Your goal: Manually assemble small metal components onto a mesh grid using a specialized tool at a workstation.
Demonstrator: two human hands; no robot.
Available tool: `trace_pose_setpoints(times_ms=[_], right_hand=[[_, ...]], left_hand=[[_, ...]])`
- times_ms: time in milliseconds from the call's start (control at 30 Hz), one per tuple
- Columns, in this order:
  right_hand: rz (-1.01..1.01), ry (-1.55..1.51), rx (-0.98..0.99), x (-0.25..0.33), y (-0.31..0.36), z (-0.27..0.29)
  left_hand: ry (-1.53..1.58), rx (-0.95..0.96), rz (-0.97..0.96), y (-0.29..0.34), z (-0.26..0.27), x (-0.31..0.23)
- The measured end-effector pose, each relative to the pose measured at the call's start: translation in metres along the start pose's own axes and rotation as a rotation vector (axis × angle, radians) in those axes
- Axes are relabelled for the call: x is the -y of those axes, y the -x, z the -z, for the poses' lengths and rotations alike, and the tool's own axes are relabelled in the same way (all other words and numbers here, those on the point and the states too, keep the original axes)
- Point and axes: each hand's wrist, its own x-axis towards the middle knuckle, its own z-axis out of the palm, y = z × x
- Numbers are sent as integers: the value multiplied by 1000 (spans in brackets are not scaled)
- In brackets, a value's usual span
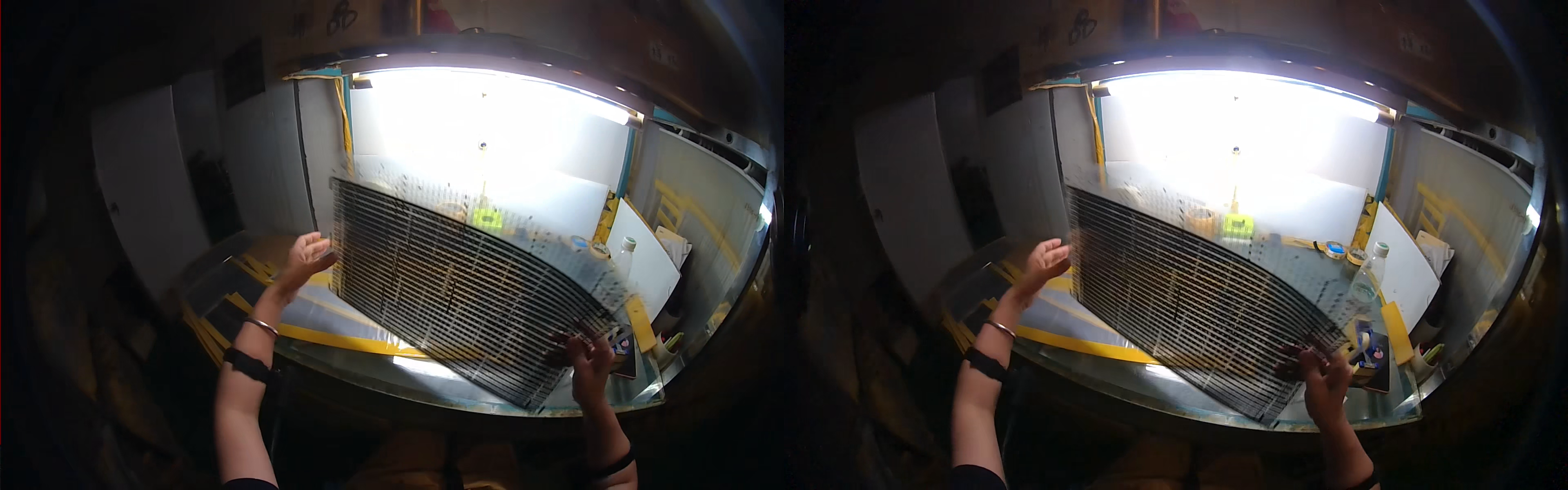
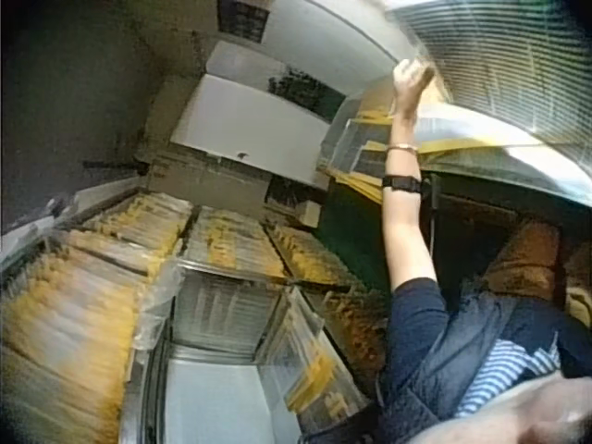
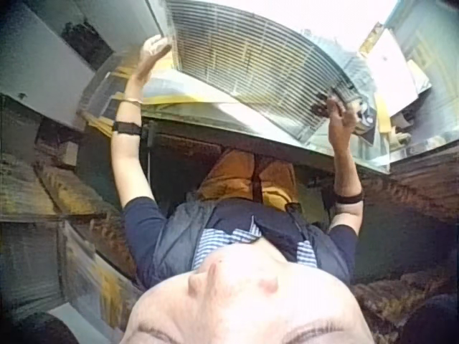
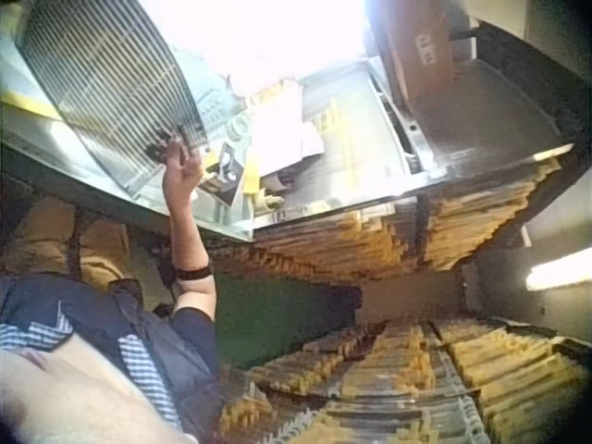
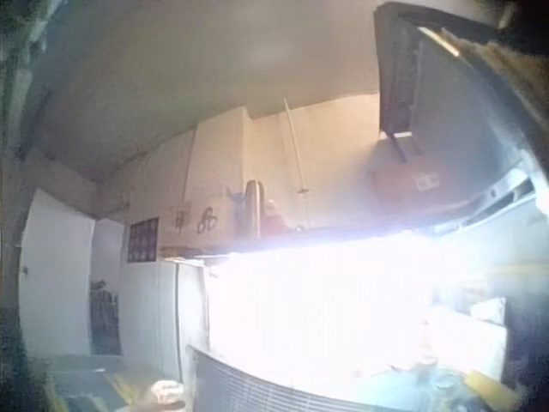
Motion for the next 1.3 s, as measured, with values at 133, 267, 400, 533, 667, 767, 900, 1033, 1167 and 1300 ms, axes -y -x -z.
trace_pose_setpoints(times_ms=[133,267,400,533,667,767,900,1033,1167,1300], right_hand=[[50,108,-24,13,-8,12],[-50,-192,224,22,-3,-2],[-255,-137,339,20,-4,7],[-347,-188,276,14,-2,11],[-247,-154,226,24,-4,1],[-243,-161,181,38,-9,-11],[-294,-47,269,26,-9,4],[-379,-130,313,3,-5,8],[-496,-132,415,5,3,13],[-289,248,339,-2,9,17]], left_hand=[[154,92,-191,13,-6,-29],[107,108,-113,35,21,20],[241,208,76,64,16,38],[255,132,3,66,-17,25],[328,132,-116,58,-14,30],[317,42,-220,58,-20,14],[67,58,-113,64,-19,15],[222,60,-52,89,-25,21],[132,73,65,80,12,95],[125,-31,-3,82,-34,68]])
